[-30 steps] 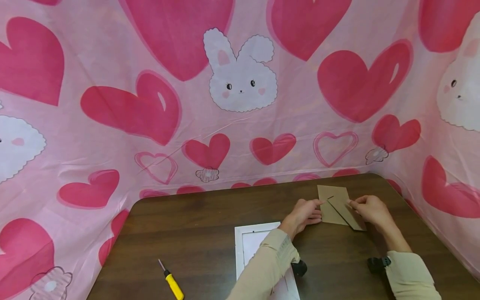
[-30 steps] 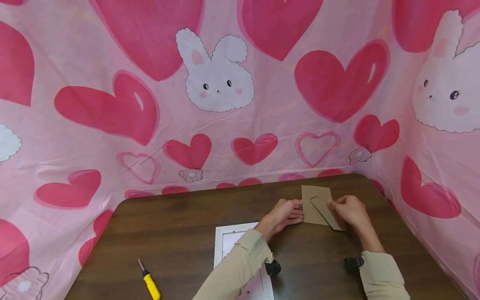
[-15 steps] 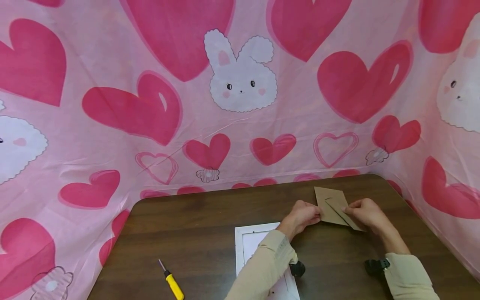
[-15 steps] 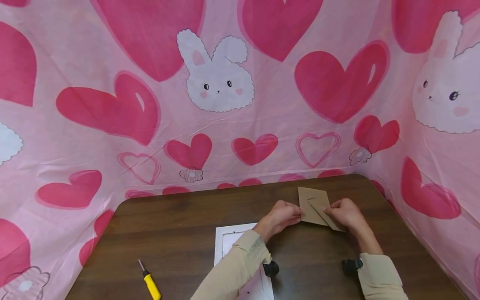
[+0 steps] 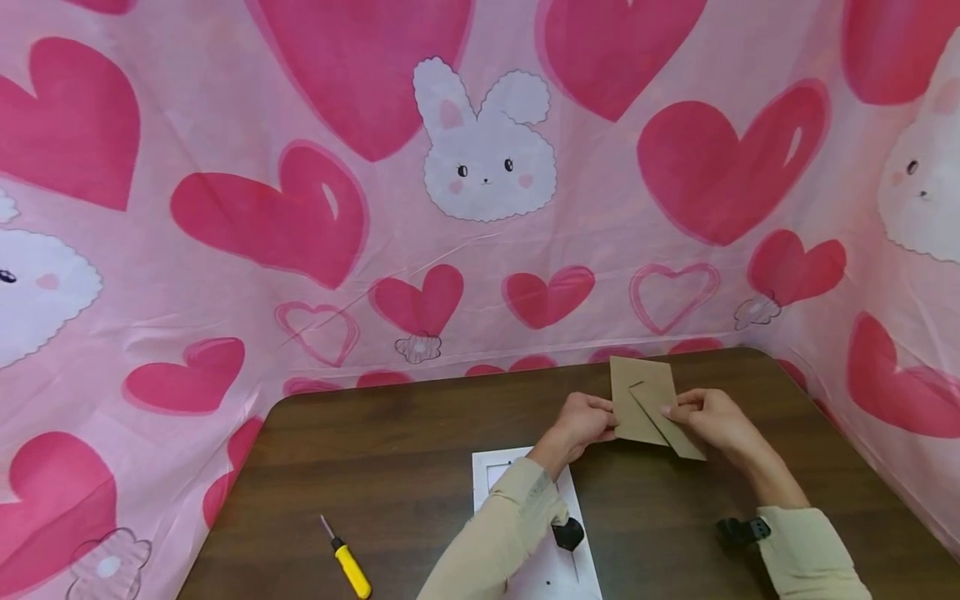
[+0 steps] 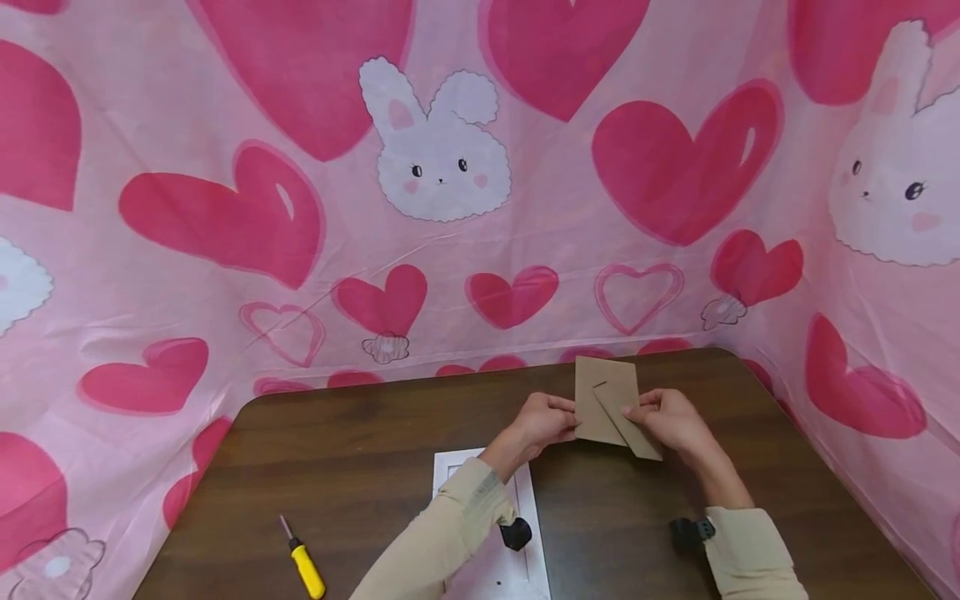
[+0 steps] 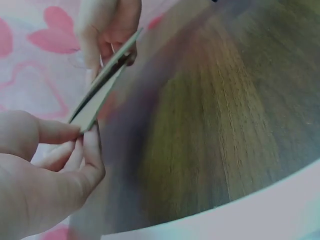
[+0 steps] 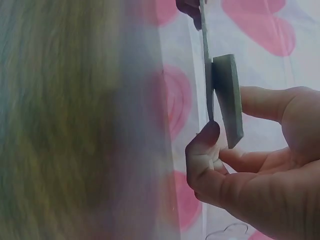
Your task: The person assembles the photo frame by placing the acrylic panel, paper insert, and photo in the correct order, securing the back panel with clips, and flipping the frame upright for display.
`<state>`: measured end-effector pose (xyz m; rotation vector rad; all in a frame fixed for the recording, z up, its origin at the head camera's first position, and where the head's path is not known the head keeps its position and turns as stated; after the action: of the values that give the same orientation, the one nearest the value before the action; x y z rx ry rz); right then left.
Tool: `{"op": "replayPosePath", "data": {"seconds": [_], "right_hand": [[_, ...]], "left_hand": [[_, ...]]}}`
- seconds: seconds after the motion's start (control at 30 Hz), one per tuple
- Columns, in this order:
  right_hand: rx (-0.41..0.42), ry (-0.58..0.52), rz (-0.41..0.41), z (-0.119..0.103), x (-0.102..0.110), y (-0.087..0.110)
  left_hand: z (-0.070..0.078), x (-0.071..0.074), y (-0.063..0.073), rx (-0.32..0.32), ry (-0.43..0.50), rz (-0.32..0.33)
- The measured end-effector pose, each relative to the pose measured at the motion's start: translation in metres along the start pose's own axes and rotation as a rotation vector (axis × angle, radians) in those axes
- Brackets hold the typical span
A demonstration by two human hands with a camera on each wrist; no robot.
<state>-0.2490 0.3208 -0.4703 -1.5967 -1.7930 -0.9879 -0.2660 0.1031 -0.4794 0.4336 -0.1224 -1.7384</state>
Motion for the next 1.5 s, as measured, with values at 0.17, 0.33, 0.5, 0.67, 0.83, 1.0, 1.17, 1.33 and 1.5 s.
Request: {"op": "replayPosePath", "data": {"seconds": [0.17, 0.33, 0.5, 0.67, 0.83, 1.0, 1.17, 1.33, 1.5], "right_hand": [[0.031, -0.034, -0.012, -0.014, -0.005, 0.002], [0.046, -0.085, -0.034, -0.03, -0.012, 0.004], [0.071, -0.104, -0.037, -0.047, -0.017, 0.007], [0.095, -0.138, -0.068, -0.065, -0.022, 0.01], [0.108, -0.196, -0.126, -0.079, -0.032, 0.014], [0.143, -0.24, -0.156, -0.091, -0.045, 0.017], [0.168, -0.251, -0.166, -0.1, -0.057, 0.018], [0.197, -0.241, -0.161, -0.106, -0.064, 0.016], [0.239, -0.244, -0.16, -0.113, -0.072, 0.013]], "left_hand": [[0.009, 0.016, 0.008, -0.021, -0.015, -0.035], [0.019, 0.034, 0.017, -0.018, 0.028, -0.087], [0.025, 0.052, 0.028, -0.007, 0.086, -0.124], [0.031, 0.072, 0.039, -0.012, 0.11, -0.149], [0.035, 0.094, 0.05, -0.025, 0.113, -0.195], [0.037, 0.111, 0.062, -0.029, 0.084, -0.212], [0.036, 0.127, 0.074, -0.034, 0.035, -0.193], [0.031, 0.138, 0.082, -0.038, 0.03, -0.171], [0.026, 0.147, 0.088, -0.048, 0.027, -0.136]]}}
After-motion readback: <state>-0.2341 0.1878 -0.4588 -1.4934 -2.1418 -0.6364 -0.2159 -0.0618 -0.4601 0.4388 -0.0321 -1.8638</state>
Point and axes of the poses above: each hand's wrist, its own y-axis away from the middle knuckle, its own x-axis out of the back of the hand, z = x × y, the point moved 4 cm from there along -y, towards the middle knuckle, and after that the axes turned 15 degrees about y, right-handed, at the moved point
